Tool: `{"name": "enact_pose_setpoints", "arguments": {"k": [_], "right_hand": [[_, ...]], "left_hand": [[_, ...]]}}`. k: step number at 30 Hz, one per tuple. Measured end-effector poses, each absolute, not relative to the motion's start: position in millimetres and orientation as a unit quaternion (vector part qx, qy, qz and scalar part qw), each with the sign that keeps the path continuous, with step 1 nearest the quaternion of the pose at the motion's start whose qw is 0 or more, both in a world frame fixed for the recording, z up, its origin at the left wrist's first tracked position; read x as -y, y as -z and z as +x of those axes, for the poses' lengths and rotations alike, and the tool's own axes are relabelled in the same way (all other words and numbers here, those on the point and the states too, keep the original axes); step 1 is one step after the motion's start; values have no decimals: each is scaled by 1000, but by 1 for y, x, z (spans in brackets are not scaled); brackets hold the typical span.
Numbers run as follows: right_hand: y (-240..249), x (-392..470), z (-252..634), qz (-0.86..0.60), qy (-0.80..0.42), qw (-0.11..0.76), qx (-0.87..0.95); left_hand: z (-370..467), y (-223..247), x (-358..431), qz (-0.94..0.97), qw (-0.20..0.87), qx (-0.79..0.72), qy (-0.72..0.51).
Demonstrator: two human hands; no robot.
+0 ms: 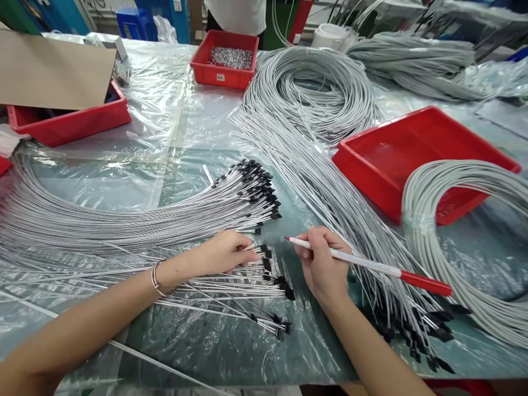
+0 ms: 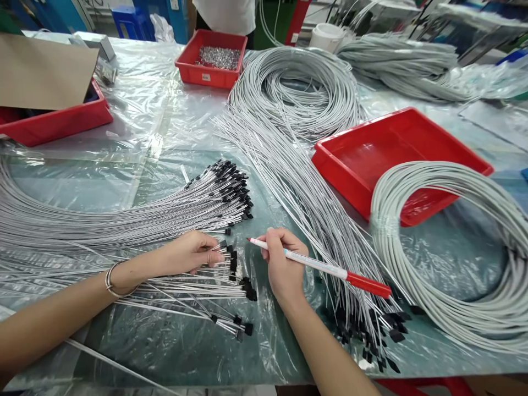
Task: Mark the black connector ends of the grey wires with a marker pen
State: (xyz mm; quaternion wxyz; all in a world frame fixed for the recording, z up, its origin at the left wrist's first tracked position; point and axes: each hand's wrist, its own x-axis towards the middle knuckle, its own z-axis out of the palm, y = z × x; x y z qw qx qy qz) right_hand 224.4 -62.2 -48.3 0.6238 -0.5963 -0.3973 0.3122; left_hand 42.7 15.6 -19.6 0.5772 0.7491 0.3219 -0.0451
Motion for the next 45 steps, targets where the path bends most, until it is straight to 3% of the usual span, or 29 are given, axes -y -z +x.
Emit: {"name": "enact_pose_setpoints", "arguments": {"k": [3, 7, 14, 26, 45], "right_hand": [[45, 61, 224, -558, -344, 674, 340], [47, 61, 224, -568, -328, 672, 344], [51, 63, 222, -585, -346, 631, 373], [44, 60, 207, -641, -316, 484, 505], [45, 64, 207, -634, -297, 438, 563]], "left_hand": [[39, 14, -20, 761, 581, -285, 50], [36, 10, -24, 781, 582, -224, 46], [42, 23, -16, 665, 657, -350, 66], [45, 24, -8, 721, 600, -339, 78], [44, 23, -11, 714, 608, -333, 96]]}}
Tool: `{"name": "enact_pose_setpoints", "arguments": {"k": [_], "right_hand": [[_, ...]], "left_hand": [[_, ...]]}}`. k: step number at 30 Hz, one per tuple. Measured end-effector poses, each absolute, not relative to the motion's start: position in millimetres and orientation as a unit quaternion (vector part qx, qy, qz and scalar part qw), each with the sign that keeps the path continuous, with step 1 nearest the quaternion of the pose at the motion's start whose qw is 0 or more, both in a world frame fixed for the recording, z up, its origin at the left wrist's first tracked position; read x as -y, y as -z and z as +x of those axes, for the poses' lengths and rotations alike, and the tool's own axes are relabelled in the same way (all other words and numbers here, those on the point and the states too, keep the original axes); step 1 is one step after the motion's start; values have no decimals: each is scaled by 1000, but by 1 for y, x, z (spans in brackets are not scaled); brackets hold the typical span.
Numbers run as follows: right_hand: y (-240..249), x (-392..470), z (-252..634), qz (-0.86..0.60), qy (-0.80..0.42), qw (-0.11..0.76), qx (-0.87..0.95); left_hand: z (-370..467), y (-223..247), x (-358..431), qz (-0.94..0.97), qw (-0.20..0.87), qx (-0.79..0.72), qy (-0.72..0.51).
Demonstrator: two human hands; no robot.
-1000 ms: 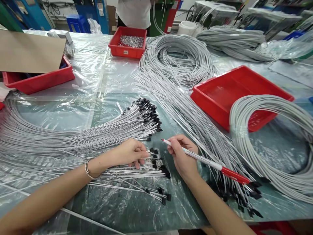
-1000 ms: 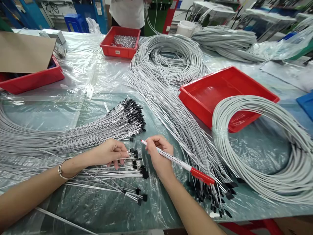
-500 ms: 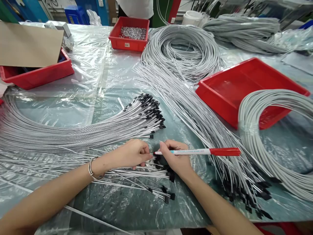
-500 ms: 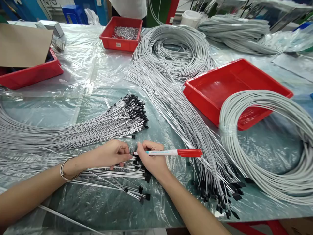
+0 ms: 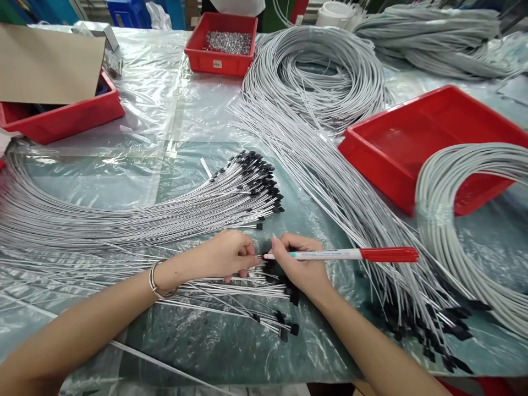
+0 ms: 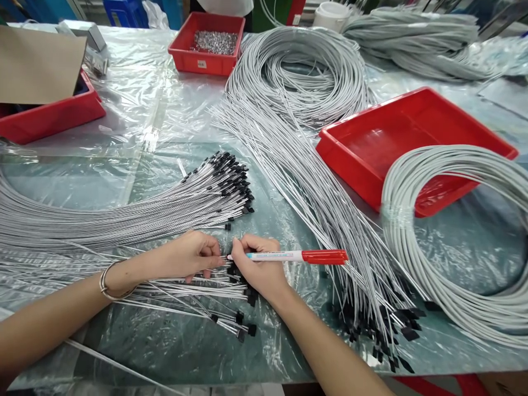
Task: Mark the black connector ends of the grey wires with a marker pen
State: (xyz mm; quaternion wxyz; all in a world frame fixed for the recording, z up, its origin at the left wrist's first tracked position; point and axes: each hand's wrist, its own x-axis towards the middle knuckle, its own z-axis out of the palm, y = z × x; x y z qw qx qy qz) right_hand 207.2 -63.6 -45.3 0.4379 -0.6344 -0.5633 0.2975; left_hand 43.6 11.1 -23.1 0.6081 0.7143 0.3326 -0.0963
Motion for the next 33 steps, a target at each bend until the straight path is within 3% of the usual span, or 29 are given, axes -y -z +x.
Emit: {"name": "enact_pose_setpoints", "arguments": {"k": [16, 21, 26, 33], "right_hand": [[47, 64, 208, -623, -316, 435, 568], [47, 61, 217, -618, -361, 509, 478], [44, 56, 230, -516, -442, 668, 304], [40, 54, 232, -462, -457, 712, 265]], "left_hand": [[43, 25, -14, 716, 610, -324, 104], [41, 23, -13, 715, 610, -323, 111], [40, 11, -8, 828, 464, -310, 47], [23, -7, 3, 920, 294, -257, 9]]}}
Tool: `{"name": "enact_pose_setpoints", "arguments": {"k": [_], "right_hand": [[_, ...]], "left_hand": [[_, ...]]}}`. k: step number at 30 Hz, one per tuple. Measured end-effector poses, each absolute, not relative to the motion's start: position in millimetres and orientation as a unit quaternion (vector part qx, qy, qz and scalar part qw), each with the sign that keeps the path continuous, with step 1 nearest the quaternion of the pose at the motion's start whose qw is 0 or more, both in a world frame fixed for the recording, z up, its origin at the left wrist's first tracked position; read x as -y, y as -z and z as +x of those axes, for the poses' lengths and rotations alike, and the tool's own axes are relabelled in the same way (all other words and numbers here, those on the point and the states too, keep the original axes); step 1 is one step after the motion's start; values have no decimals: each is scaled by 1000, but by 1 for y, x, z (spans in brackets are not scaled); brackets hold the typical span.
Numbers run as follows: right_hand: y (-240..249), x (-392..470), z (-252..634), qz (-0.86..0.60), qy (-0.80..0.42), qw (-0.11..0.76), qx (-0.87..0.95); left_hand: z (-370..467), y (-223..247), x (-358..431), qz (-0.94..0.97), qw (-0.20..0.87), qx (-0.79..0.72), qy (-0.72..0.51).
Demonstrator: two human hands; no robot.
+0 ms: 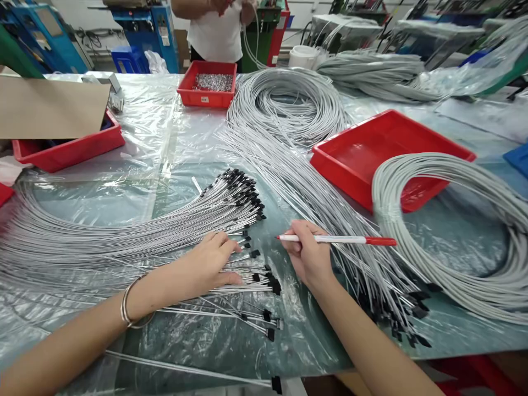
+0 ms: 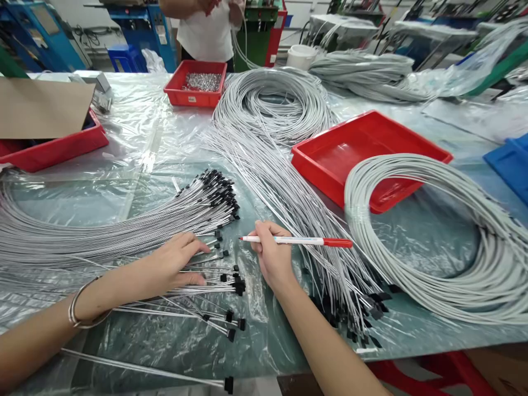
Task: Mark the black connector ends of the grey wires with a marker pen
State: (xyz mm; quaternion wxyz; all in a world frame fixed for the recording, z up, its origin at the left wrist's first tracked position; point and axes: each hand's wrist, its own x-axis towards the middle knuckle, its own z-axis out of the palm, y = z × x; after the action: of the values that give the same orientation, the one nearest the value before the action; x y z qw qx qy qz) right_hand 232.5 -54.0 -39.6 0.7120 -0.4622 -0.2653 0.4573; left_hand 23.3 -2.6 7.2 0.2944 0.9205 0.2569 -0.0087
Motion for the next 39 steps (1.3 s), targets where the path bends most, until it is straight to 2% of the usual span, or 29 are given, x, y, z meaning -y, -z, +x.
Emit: {"name": "enact_pose_setpoints", "arguments": {"k": [9, 16, 20, 25, 32, 35, 39], "right_hand": [[39, 56, 234, -465, -442, 715, 278], [41, 55, 238, -474, -416, 709, 316], [44, 54, 238, -491, -391, 699, 344], [50, 52, 239, -500, -375, 680, 384], [37, 66, 237, -518, -424, 627, 398], [30, 82, 225, -537, -400, 636, 384], [25, 101, 195, -553, -337, 672, 360]], "left_hand": [[13, 3, 32, 940, 180, -285, 54], [-10, 10, 62, 950, 196, -201, 138], [-12, 15, 79, 946, 165, -211, 181], [-7, 10, 70, 947, 142, -265, 114], [1, 14, 56, 951, 66, -299, 47], [6, 10, 56, 957, 20, -283, 65], [4, 8, 49, 961, 61, -267, 38]]}}
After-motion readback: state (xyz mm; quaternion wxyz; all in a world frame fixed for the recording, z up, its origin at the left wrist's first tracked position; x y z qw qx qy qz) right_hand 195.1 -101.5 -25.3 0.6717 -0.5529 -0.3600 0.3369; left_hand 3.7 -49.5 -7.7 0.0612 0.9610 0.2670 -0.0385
